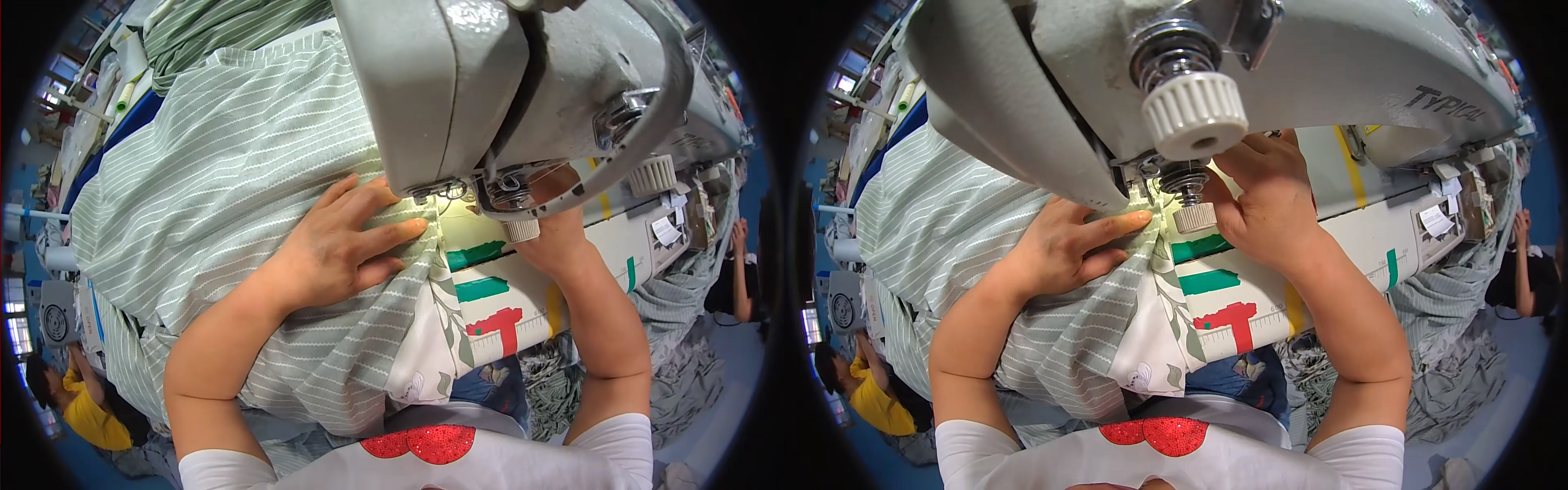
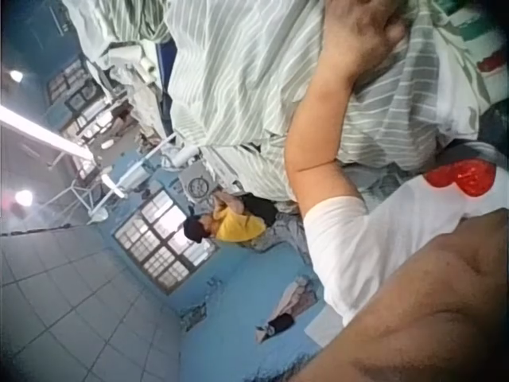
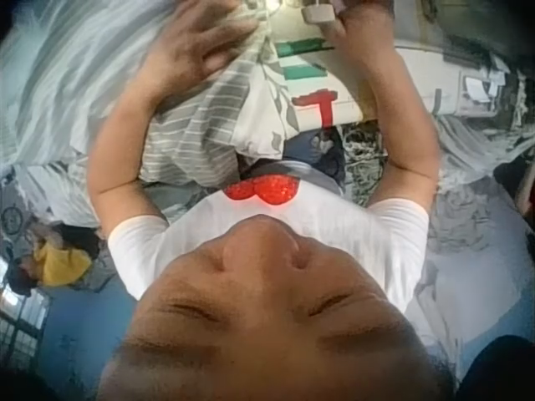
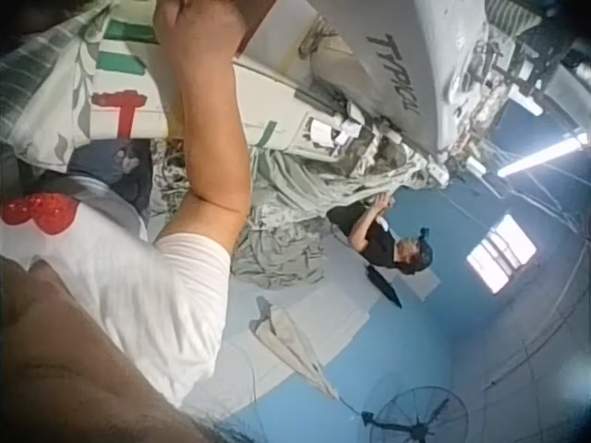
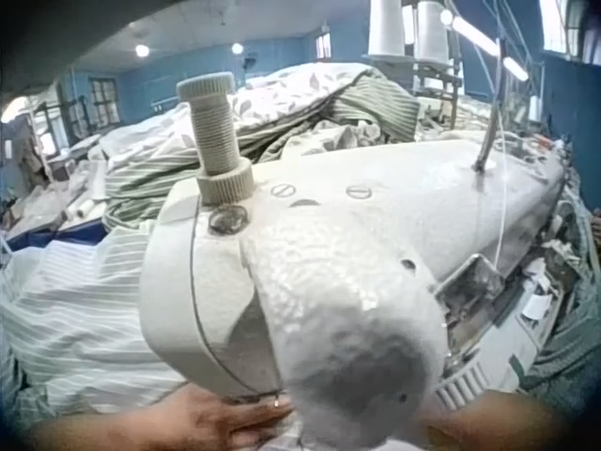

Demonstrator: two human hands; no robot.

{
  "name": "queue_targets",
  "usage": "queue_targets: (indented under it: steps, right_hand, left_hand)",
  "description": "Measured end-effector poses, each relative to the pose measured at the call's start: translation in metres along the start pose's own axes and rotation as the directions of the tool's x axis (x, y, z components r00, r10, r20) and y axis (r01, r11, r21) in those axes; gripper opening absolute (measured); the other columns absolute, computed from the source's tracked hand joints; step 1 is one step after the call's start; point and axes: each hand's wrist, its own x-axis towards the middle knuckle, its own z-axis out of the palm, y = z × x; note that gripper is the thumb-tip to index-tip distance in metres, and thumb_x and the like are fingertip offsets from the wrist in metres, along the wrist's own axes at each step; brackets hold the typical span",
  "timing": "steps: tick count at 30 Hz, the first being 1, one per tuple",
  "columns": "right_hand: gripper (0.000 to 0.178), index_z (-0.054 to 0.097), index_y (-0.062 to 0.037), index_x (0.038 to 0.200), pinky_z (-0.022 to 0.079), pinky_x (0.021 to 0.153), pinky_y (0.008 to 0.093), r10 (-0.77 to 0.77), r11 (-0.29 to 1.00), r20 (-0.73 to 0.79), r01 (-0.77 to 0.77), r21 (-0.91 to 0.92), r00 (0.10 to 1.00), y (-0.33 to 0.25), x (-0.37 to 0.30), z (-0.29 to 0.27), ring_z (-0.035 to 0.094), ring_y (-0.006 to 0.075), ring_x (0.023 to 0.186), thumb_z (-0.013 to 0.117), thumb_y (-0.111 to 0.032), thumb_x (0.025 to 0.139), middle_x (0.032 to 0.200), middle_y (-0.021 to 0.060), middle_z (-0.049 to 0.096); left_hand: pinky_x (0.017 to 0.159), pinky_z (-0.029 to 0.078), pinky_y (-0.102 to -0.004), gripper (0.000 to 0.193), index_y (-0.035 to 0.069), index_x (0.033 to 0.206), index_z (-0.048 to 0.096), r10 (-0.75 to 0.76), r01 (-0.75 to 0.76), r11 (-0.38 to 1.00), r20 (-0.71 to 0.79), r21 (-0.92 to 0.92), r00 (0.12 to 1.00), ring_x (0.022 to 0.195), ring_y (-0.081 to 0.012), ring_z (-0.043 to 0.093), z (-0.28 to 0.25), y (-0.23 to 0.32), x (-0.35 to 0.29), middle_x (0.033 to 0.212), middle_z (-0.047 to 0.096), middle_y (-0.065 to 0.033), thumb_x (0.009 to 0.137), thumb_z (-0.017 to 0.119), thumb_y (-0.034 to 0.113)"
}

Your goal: Sewing a fabric pillowcase using an industrial sewing machine.

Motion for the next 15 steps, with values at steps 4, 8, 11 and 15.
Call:
queue_targets:
  steps: [4, 8, 11, 15]
  right_hand:
    - [0.027, 0.066, -0.0088, 0.091, 0.036, 0.067, 0.0399, 0.011, 1.000, 0.013, -0.012, 0.028, 1.000, 0.0033, -0.0041, 0.0035, 0.058, 0.0293, 0.068, 0.066, -0.003, 0.064, 0.072, 0.0071, 0.061]
    - [0.029, 0.067, -0.0095, 0.093, 0.037, 0.068, 0.0398, 0.045, 0.998, 0.036, -0.046, 0.043, 0.998, 0.0060, -0.0059, 0.0056, 0.059, 0.0297, 0.069, 0.066, -0.004, 0.064, 0.073, 0.0075, 0.062]
    - [0.031, 0.067, -0.0105, 0.095, 0.038, 0.068, 0.0398, 0.021, 0.998, 0.034, -0.023, 0.061, 0.999, 0.0063, -0.0054, 0.0064, 0.060, 0.0300, 0.071, 0.067, -0.004, 0.064, 0.075, 0.0080, 0.063]
    - [0.032, 0.067, -0.0102, 0.096, 0.039, 0.067, 0.0411, 0.048, 0.998, 0.060, -0.051, 0.040, 0.997, 0.0073, -0.0060, 0.0069, 0.060, 0.0306, 0.073, 0.066, -0.002, 0.065, 0.077, 0.0082, 0.064]
  left_hand:
    - [0.106, 0.033, -0.0526, 0.053, 0.020, 0.124, 0.060, 0.000, 0.000, 1.000, -0.001, 0.006, 1.000, 0.125, -0.0315, 0.045, -0.0001, -0.0013, 0.0012, 0.125, 0.049, -0.0117, 0.073, 0.075, 0.021]
    - [0.107, 0.032, -0.0540, 0.052, 0.021, 0.125, 0.059, -0.041, 0.041, 0.999, 0.051, -0.007, 0.998, 0.129, -0.0316, 0.042, -0.0015, -0.0017, 0.0021, 0.131, 0.046, -0.0120, 0.075, 0.075, 0.021]
    - [0.107, 0.032, -0.0542, 0.052, 0.021, 0.125, 0.059, -0.053, 0.053, 0.999, 0.068, 0.001, 0.996, 0.130, -0.0315, 0.041, -0.0020, -0.0023, 0.0027, 0.133, 0.046, -0.0116, 0.075, 0.074, 0.021]
    - [0.107, 0.032, -0.0546, 0.051, 0.021, 0.125, 0.059, -0.056, 0.055, 0.998, 0.067, 0.009, 0.996, 0.130, -0.0314, 0.041, -0.0023, -0.0026, 0.0038, 0.134, 0.045, -0.0111, 0.076, 0.074, 0.022]
